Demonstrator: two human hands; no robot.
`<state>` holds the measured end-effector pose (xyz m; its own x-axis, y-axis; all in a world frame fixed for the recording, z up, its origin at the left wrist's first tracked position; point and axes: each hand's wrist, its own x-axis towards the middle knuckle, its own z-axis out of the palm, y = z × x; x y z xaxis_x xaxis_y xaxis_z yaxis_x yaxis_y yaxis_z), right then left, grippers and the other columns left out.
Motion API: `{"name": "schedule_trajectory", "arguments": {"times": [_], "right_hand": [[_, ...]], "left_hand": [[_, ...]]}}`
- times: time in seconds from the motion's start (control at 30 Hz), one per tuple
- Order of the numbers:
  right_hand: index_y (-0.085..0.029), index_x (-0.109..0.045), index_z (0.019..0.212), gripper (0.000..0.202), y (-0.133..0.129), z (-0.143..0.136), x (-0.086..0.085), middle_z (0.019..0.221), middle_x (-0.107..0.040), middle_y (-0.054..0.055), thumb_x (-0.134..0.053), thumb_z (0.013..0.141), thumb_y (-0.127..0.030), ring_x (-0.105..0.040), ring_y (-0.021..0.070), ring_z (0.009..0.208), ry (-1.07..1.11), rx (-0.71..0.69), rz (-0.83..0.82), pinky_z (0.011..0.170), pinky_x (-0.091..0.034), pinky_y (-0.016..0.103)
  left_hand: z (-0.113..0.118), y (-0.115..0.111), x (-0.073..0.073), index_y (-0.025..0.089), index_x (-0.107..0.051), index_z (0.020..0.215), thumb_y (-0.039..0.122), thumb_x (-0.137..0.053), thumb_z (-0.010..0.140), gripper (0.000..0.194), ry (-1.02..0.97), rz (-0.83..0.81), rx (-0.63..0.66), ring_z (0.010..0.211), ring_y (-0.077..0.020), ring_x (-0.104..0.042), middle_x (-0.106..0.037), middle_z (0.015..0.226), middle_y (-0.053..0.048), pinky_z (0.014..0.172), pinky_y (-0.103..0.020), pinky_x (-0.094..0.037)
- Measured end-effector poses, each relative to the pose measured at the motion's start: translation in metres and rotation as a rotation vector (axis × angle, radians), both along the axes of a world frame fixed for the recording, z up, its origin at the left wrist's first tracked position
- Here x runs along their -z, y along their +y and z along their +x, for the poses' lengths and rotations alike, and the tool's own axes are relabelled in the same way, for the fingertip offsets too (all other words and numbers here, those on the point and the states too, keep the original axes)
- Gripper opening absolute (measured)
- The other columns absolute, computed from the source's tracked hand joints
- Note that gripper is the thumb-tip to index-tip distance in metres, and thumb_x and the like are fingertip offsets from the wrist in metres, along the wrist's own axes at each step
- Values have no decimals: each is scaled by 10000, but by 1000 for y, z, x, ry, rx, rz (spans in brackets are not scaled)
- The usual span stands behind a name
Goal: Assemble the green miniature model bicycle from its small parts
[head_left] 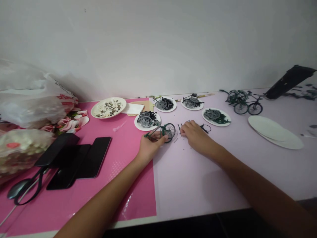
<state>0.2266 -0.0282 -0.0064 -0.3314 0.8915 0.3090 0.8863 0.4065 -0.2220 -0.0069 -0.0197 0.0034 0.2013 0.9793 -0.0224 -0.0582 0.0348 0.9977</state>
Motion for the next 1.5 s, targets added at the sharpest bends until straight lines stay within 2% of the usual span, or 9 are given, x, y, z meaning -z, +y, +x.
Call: {"name": "schedule_trajectory", "arguments": {"times": [0.13,0.23,0.4,0.53,0.63,0.83,1.2,1.5], "right_hand": [[-245,-509,881,249,-5,-6,-14,964,-621,95,-423,925,-15,-545,281,960,255,-27,-13,784,-492,405],[-253,-486,906,194,-9,-12,-19,950,-610,73,-413,991,-95,-565,255,925,392,-73,13,813,-503,407],[-257,-552,998,21,-10,-20,-13,950,-651,53,-558,1012,-242,-615,225,850,548,-61,86,756,-524,377],[-271,-559,1123,190,-9,-23,-5,975,-695,44,-666,978,-332,-661,215,853,647,-63,104,753,-561,372],[-278,-532,1168,274,-9,-24,-2,952,-703,34,-699,960,-341,-685,214,869,706,-80,120,760,-570,372],[-280,-516,1198,346,-9,-26,-1,936,-713,21,-732,928,-284,-698,204,864,720,-92,124,746,-561,350],[-280,-520,1194,383,-11,-26,-1,933,-723,14,-700,872,-178,-706,208,874,680,-98,90,750,-551,344],[-274,-565,1131,362,-11,-25,-2,846,-730,-8,-726,831,-154,-677,180,752,672,-85,82,718,-553,316]], "left_hand": [[0,-1,-1,128,-807,909,359,-913,702,327,11,-1,-2,877,-282,-792,-830,886,-116,815,-366,-638],[-1,-1,-1,130,-805,907,375,-906,713,329,15,3,9,887,-283,-792,-831,900,-118,817,-365,-634],[-1,-1,-1,131,-807,896,378,-910,703,330,0,11,17,865,-273,-789,-829,888,-114,816,-358,-633],[0,0,0,139,-810,881,361,-906,704,299,11,11,8,859,-276,-790,-829,869,-108,798,-355,-634],[0,0,0,146,-810,858,355,-905,704,276,16,16,3,863,-280,-787,-829,867,-105,783,-351,-629],[1,-2,-2,148,-792,790,357,-893,718,243,34,25,20,809,-248,-757,-814,822,-90,742,-322,-595],[3,-6,-3,145,-751,707,374,-896,710,270,20,45,60,640,-147,-593,-721,699,-31,639,-266,-479],[4,-6,-2,149,-682,653,358,-884,704,295,2,64,72,613,-121,-509,-615,627,6,614,-261,-422]]}}
